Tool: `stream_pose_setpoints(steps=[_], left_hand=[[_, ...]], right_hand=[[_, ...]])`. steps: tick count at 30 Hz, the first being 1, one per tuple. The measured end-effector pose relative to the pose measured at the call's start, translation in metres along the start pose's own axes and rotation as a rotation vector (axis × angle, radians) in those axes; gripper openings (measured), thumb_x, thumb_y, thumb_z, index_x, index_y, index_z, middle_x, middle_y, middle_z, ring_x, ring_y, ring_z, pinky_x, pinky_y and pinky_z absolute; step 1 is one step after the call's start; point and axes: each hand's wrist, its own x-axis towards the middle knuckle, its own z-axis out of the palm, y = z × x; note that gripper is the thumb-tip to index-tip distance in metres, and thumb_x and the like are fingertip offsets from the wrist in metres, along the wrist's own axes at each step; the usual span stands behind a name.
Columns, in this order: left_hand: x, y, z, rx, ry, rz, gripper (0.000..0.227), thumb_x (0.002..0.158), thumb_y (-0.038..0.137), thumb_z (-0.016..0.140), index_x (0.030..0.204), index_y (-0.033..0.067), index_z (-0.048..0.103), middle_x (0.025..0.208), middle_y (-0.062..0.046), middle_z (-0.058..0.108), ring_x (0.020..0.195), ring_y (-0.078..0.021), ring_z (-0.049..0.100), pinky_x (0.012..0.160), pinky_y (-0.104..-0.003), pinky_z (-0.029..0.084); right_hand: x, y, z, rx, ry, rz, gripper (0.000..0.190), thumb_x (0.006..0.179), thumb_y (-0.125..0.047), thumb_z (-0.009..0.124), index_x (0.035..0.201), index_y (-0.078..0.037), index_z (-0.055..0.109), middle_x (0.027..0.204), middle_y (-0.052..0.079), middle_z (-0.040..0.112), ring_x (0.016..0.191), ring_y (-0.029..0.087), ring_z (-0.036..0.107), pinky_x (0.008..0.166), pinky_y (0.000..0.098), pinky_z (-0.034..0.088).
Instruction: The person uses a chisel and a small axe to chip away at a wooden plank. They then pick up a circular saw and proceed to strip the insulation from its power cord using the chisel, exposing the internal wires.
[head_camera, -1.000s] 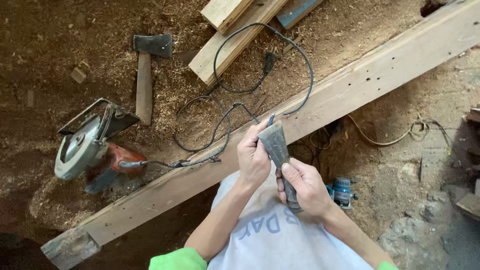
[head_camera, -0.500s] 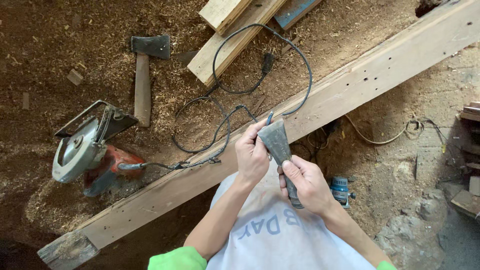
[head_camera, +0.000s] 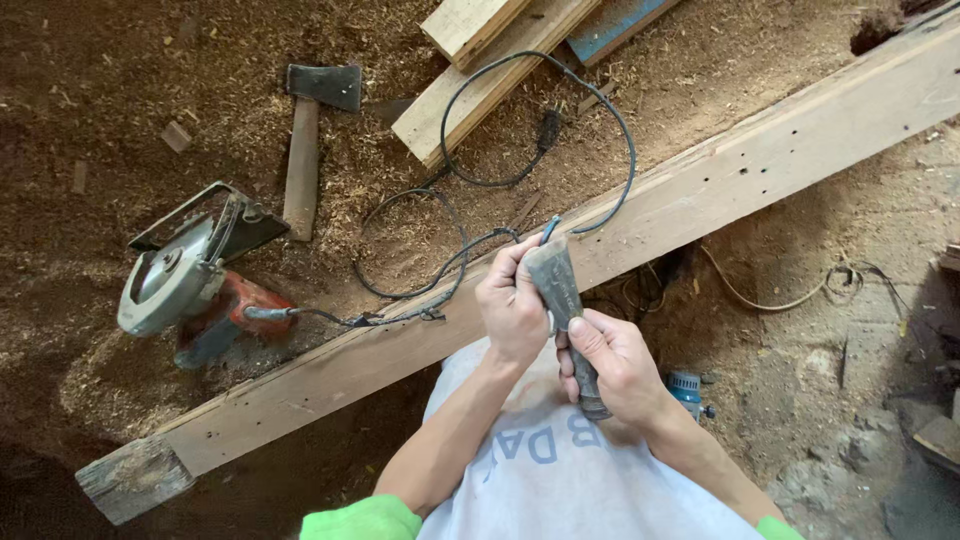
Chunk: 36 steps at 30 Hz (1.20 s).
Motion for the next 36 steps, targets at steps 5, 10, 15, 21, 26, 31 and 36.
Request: stream_pose_setpoints(steps=[5,10,15,21,26,31,36], left_hand=[[0.001,0.002,0.015,-0.142,0.002,-0.139,0.022,0.110,0.011,0.056,0.120,-0.0022,0.070,0.090,0.001,0.068,0.072,-0.0016,0.054,0.060,-0.019,0.045],[-0.001,0.006,0.020,-0.179,-0.004,-0.196,0.021,0.108,0.013,0.058,0.117,-0.0006,0.070,0.080,0.004,0.065,0.060,-0.0002,0.050,0.050,-0.019,0.039],[-0.001,0.009,0.019,-0.154,-0.029,-0.194,0.019,0.108,0.013,0.059,0.114,-0.0011,0.071,0.073,0.003,0.061,0.058,-0.0017,0.050,0.049,-0.020,0.040],[-0.002,0.017,0.013,-0.256,-0.061,-0.325,0.019,0.107,0.014,0.059,0.108,-0.0007,0.071,0.065,0.002,0.057,0.048,-0.0005,0.042,0.040,-0.019,0.030],[0.013,0.028,-0.004,-0.401,-0.205,-0.460,0.020,0.107,0.017,0.056,0.113,0.0010,0.066,0.068,0.002,0.058,0.047,-0.0012,0.042,0.040,-0.020,0.031],[0.017,0.029,-0.013,-0.244,-0.304,-0.442,0.022,0.110,0.025,0.049,0.107,0.0053,0.058,0.073,0.001,0.060,0.056,-0.0040,0.049,0.050,-0.020,0.038],[0.003,0.015,0.001,-0.253,-0.218,-0.292,0.029,0.115,0.027,0.042,0.101,0.0063,0.057,0.070,0.004,0.051,0.054,-0.0008,0.040,0.047,-0.020,0.030]], right_hand=[[0.004,-0.002,0.002,-0.027,0.113,-0.130,0.036,0.104,-0.032,0.052,0.090,0.000,0.061,0.068,0.006,0.061,0.053,0.012,0.060,0.047,0.0271,0.050],[0.006,-0.001,0.001,-0.092,0.177,-0.213,0.034,0.104,-0.030,0.052,0.090,-0.001,0.062,0.068,0.006,0.063,0.054,0.012,0.060,0.047,0.0265,0.050],[0.007,0.003,-0.002,-0.149,0.225,-0.296,0.033,0.105,-0.030,0.052,0.094,-0.001,0.064,0.069,0.004,0.064,0.057,0.010,0.061,0.050,0.0249,0.050],[0.010,0.004,-0.006,-0.333,0.294,-0.425,0.033,0.105,-0.029,0.054,0.092,-0.001,0.065,0.070,0.004,0.066,0.058,0.010,0.064,0.051,0.0245,0.050],[0.014,-0.010,-0.026,-0.319,0.121,-0.331,0.032,0.104,-0.029,0.054,0.094,0.000,0.064,0.068,0.003,0.064,0.056,0.010,0.061,0.050,0.0249,0.050],[0.011,-0.013,-0.034,-0.320,0.009,-0.236,0.032,0.105,-0.028,0.053,0.093,0.000,0.065,0.067,0.004,0.063,0.056,0.010,0.060,0.050,0.0246,0.049],[0.006,-0.012,-0.018,-0.225,0.022,-0.177,0.031,0.104,-0.028,0.053,0.094,-0.001,0.065,0.067,0.004,0.063,0.054,0.010,0.059,0.049,0.0246,0.048]])
